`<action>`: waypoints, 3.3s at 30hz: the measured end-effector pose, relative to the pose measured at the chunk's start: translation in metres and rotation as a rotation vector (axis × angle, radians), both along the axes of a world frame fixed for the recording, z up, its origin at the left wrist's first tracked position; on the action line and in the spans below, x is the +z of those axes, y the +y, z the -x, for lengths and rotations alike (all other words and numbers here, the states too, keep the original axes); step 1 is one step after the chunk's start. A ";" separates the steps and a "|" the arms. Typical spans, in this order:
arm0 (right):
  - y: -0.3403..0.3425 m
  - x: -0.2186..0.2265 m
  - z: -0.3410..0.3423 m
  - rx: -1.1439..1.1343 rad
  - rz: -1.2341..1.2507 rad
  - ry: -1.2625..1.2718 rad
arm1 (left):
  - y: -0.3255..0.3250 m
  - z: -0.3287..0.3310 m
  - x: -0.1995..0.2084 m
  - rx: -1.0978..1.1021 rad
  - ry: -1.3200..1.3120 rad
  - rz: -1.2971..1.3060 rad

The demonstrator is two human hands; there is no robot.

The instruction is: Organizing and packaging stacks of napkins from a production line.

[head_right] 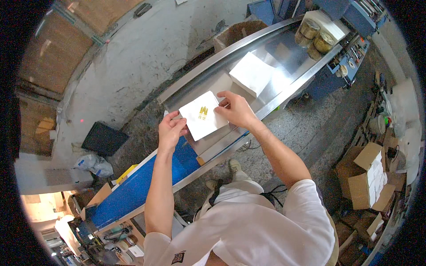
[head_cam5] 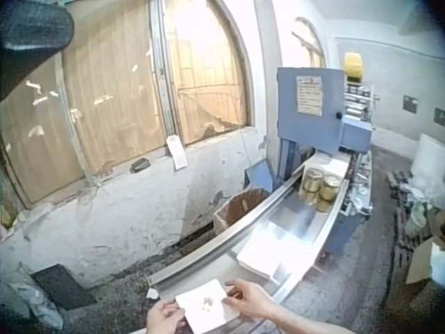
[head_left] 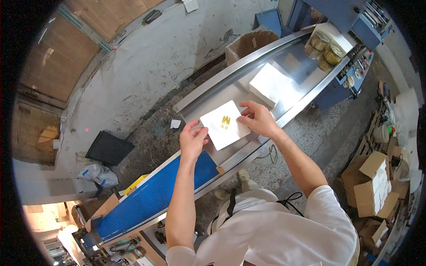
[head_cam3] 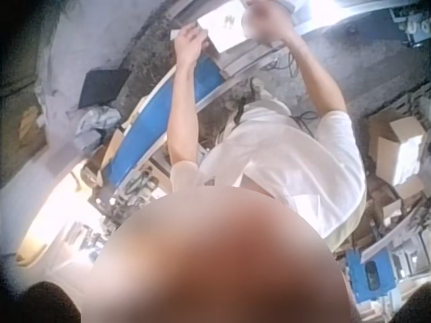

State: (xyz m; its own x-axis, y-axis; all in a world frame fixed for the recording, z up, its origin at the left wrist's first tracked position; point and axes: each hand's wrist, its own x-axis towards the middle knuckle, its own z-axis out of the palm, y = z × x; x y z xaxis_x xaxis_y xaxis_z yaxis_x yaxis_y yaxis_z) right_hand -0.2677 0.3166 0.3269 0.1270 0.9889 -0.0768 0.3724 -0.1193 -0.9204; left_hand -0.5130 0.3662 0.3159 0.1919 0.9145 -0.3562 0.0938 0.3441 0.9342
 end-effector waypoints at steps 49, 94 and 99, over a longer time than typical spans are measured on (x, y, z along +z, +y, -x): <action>-0.029 0.047 -0.001 0.167 -0.387 0.302 | -0.061 -0.006 0.092 -0.162 0.133 -0.673; -0.043 0.100 0.019 0.448 -0.660 -0.118 | -0.060 -0.007 0.114 -0.356 0.386 -0.702; -0.042 0.100 0.019 0.493 -0.611 -0.103 | -0.059 -0.005 0.115 -0.453 0.497 -0.771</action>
State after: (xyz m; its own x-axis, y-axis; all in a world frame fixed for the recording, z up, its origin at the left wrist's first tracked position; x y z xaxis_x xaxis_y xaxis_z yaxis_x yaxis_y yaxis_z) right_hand -0.2870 0.2746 0.4274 -0.3598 0.7961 0.4866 0.3373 0.5973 -0.7276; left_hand -0.5082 0.3068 0.4310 0.5675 0.8068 0.1647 0.5027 -0.4978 0.7068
